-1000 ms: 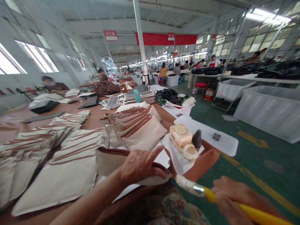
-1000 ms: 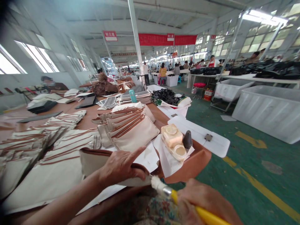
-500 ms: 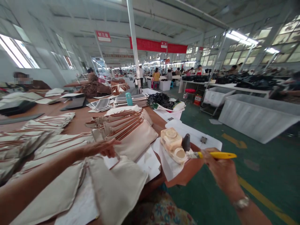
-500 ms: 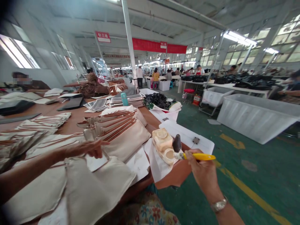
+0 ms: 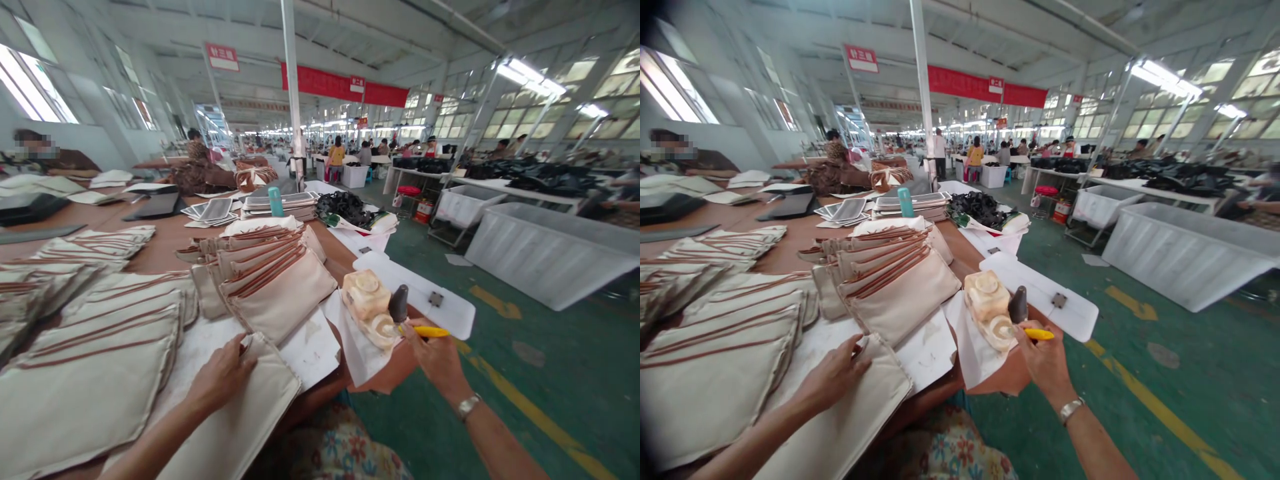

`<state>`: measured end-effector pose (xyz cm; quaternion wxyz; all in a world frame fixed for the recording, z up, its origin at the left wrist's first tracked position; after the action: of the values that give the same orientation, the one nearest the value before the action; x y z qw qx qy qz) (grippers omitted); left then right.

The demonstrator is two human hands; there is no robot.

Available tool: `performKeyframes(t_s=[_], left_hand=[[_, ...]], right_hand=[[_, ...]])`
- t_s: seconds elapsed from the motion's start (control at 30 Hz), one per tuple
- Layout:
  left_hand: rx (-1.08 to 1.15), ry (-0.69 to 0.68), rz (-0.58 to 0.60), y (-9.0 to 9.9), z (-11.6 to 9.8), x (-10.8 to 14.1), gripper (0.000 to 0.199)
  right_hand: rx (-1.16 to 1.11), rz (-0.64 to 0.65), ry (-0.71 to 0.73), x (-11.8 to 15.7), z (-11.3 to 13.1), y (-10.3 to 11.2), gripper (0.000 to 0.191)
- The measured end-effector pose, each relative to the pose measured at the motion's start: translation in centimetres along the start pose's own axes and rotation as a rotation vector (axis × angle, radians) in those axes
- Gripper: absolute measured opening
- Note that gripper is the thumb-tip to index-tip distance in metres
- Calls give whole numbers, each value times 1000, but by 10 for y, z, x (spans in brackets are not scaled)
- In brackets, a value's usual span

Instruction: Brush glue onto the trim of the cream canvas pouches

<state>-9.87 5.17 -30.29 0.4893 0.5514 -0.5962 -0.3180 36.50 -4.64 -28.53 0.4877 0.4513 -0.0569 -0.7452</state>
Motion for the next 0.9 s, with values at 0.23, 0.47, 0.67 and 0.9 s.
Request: performKeyframes(t_s=[0.23,0.47,0.67,0.9], left_hand=[[28,125,25,8,0,-3,57],[507,5,14,25,-59,36,59],[792,-144,127,31,-97,77,63],[866,-201,253,34,-116,106,70]], right_hand=[[-91,58,99,35,24,22,22],[-59,-114,-81,36,15,20,33],[-44,-299,-222,33,42,31,38],[-713,-359,-346,8,136,10,30]])
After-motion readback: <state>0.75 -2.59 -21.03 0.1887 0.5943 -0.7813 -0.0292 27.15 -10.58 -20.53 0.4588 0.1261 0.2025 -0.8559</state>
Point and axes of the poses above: each hand's wrist, its own x-axis away from the middle knuckle, its own y-axis out of the back of the hand, z = x × y, the point moved 1 cm from there along -x, towards the middle knuckle, and after that the axes turned 13 degrees about y, right-handed, at the moved point
